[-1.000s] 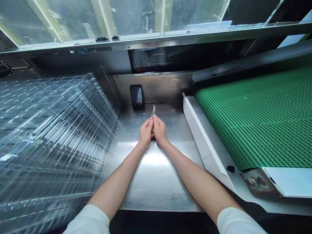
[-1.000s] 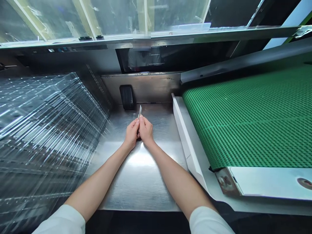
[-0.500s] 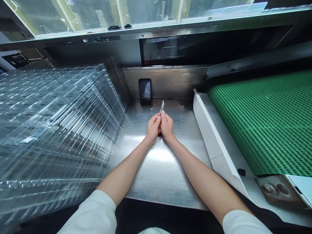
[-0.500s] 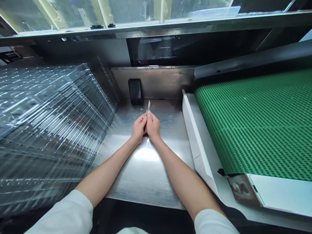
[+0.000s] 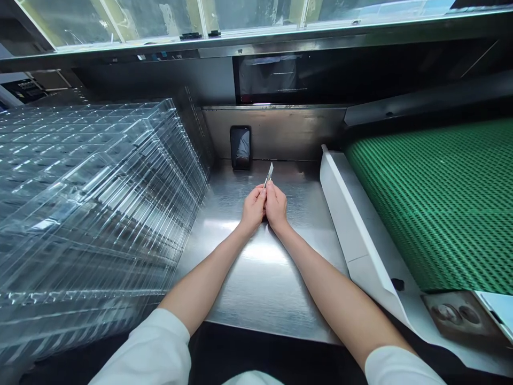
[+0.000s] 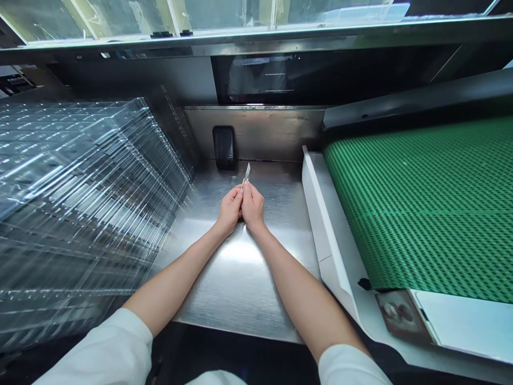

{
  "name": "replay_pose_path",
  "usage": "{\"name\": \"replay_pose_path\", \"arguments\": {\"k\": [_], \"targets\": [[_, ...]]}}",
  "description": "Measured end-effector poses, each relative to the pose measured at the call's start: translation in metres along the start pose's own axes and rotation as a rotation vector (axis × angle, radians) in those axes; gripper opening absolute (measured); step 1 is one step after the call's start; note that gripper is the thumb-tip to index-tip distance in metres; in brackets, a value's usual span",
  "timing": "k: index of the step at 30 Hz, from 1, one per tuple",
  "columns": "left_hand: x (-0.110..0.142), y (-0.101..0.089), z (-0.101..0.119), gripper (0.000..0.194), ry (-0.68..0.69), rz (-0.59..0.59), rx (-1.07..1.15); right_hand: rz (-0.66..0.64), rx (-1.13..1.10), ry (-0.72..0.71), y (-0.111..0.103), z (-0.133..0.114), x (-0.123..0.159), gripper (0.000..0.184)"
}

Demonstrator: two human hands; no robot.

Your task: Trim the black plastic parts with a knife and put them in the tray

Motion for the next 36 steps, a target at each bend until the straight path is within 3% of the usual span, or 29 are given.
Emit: {"name": "replay_pose_path", "arguments": {"k": [11, 21, 36], "targets": [[0.001, 0.0, -0.002, 0.048, -0.077, 0.021, 0.009, -0.005, 0.011, 0.023, 0.001, 0.001, 0.002, 0.056], [0.001, -0.002, -0.002, 0.034, -0.048, 0.038, -0.017, -0.017, -0.03, 0.079, 0.003, 0.009, 0.002, 0.056], [0.004, 0.0, 0.001, 0.034, -0.031, 0.04, 0.009, -0.033, 0.021, 0.053, 0.001, 0.003, 0.004, 0.054]]}}
Point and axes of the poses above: each hand's wrist, its own x-axis away from the middle knuckle, its own y-axis out of the palm, z = x × y, the point moved 9 cm from there along -x, towards the middle knuckle, and after that the axes turned 7 degrees about y, right-handed, at the moved point
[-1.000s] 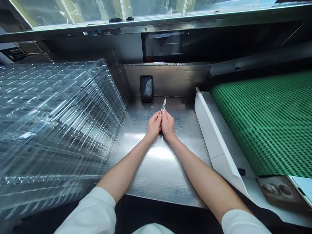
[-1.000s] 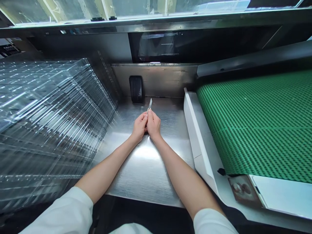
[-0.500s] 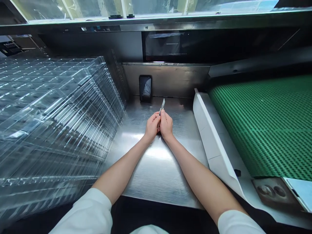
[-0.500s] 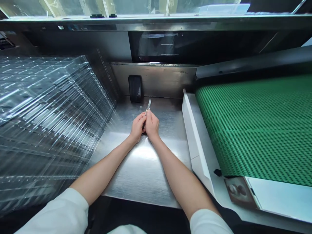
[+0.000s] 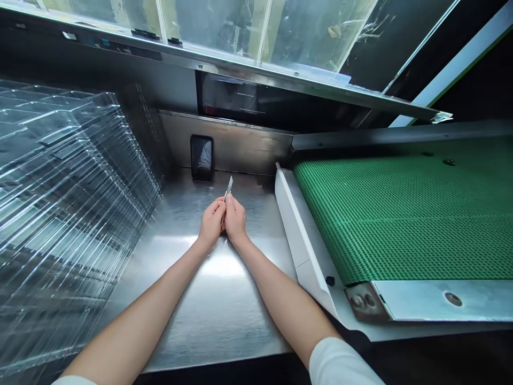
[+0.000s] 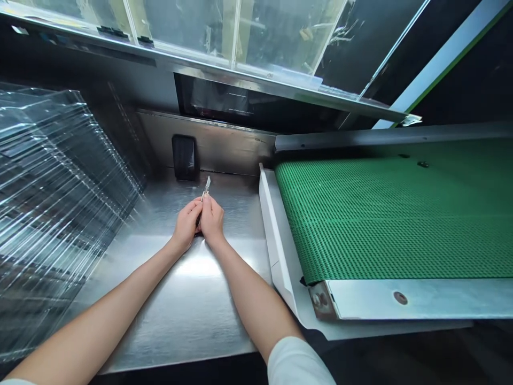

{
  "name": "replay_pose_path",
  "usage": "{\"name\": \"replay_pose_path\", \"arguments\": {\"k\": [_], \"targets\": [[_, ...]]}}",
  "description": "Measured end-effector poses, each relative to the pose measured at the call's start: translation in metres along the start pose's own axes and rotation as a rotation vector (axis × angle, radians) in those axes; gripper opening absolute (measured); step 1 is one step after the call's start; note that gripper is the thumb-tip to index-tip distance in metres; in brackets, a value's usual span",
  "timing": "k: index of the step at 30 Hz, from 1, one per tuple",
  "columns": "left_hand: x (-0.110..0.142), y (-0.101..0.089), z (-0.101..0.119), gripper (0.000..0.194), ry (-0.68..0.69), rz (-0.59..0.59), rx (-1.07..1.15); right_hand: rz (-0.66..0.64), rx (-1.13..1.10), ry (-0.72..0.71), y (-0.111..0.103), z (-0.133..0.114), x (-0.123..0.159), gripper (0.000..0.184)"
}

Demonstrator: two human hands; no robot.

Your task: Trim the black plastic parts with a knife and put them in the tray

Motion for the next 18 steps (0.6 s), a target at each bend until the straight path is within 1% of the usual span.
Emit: {"name": "replay_pose_path", "arguments": {"k": [6, 13, 18], "targets": [[0.0003, -0.001, 0.0006, 0.034, -0.003, 0.002, -0.013, -0.009, -0.022, 0.002, 0.0004, 0.0015, 0.0004, 0.051], [0.0011, -0.0014, -0.0009, 0.031, -0.029, 0.004, -0.031, 0.0, -0.02, 0.06, 0.0, 0.0056, 0.0012, 0.056], [0.002, 0.0011, 0.0, 0.035, -0.036, 0.001, 0.001, -0.014, -0.018, 0.047, 0.001, 0.007, -0.0001, 0.056]]}}
Point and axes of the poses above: each hand's wrist, its own x-axis away from the middle knuckle, its own y-axis out of the palm, z = x × y, the point moved 9 cm from there along -x, towards the middle knuckle, and after that the axes turned 7 degrees about y, right-handed, at the moved point
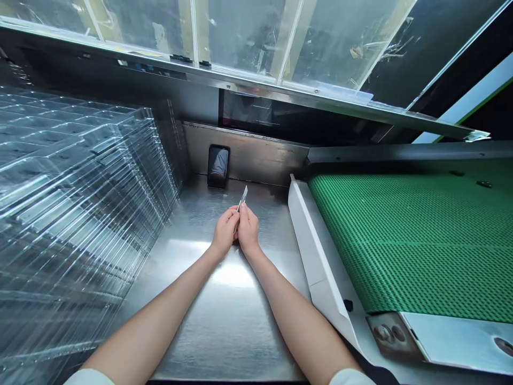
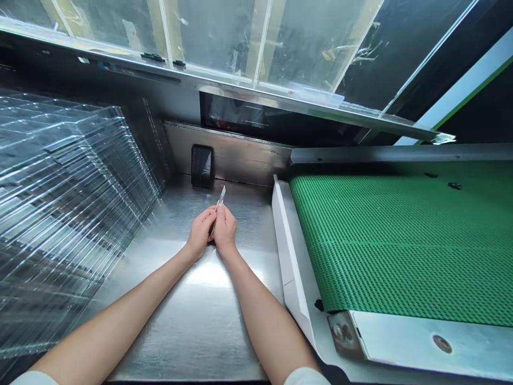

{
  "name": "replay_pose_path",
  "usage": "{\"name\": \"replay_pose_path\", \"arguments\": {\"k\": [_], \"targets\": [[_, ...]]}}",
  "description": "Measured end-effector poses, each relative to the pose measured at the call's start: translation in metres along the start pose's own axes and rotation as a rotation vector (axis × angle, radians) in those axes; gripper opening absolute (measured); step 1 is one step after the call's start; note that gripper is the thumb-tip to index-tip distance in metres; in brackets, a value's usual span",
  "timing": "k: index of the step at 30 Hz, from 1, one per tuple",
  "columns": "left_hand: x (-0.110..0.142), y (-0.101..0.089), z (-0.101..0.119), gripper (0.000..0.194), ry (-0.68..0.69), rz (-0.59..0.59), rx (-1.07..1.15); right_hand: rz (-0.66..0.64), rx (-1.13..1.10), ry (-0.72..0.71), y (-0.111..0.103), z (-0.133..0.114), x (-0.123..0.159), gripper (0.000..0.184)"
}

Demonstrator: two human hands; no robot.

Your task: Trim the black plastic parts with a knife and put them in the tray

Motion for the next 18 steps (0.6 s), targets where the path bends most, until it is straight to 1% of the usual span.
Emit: {"name": "replay_pose_path", "arguments": {"k": [14, 18], "targets": [[-0.0005, 0.0011, 0.0018, 0.039, 0.028, -0.013, 0.009, 0.0, 0.006, -0.034, 0.0002, -0.0063, 0.0001, 0.057], [-0.0004, 0.0013, 0.0036, 0.041, 0.04, -0.002, 0.004, -0.002, -0.002, -0.048, 0.0005, -0.0073, -0.0001, 0.058]]}}
Point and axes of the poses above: each hand's wrist, its own x-axis away from the middle knuckle, its own y-axis out of the palm, z = x × y, the point moved 9 cm from there along -x, towards the middle knuckle, and after that the axes turned 7 degrees about y, right-handed, at the moved point
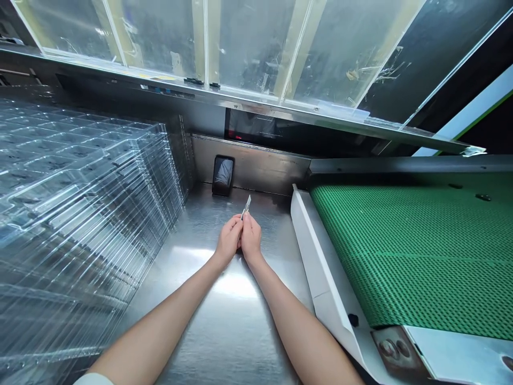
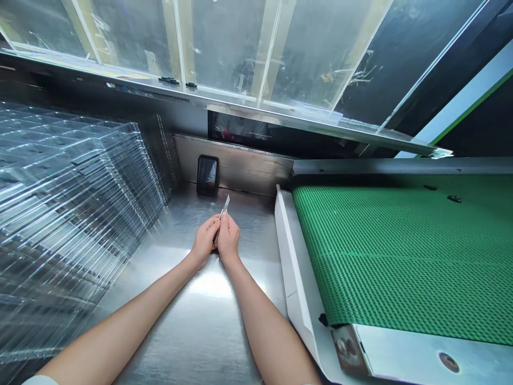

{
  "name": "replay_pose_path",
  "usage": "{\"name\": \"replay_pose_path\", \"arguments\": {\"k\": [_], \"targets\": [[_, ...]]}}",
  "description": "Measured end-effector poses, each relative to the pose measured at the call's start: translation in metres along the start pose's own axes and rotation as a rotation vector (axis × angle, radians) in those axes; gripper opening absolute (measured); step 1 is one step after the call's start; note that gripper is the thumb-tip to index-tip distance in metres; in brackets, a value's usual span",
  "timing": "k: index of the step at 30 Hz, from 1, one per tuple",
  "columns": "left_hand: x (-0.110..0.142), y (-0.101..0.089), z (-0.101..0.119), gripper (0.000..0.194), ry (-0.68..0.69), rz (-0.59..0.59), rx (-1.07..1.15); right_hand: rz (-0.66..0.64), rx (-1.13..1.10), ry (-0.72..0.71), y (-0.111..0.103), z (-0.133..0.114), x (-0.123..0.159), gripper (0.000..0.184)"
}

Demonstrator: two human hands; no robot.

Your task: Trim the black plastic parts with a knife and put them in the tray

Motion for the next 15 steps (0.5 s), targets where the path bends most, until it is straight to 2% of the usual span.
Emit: {"name": "replay_pose_path", "arguments": {"k": [7, 15], "targets": [[0.0001, -0.0006, 0.0012, 0.038, -0.021, 0.016, -0.013, -0.014, -0.015, 0.036, 0.0014, 0.0053, -0.0003, 0.059], [-0.0002, -0.0003, -0.0003, 0.039, -0.035, 0.003, -0.038, -0.009, -0.005, 0.01, 0.0, 0.0015, -0.001, 0.058]]}}
Point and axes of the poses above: each hand's wrist, its own x-axis away from the middle knuckle, its own y-axis out of the palm, z = x × y, the point moved 9 cm from there along -x, towards the middle knuckle, and after that the axes turned 7 degrees about y, right-handed, at the moved point
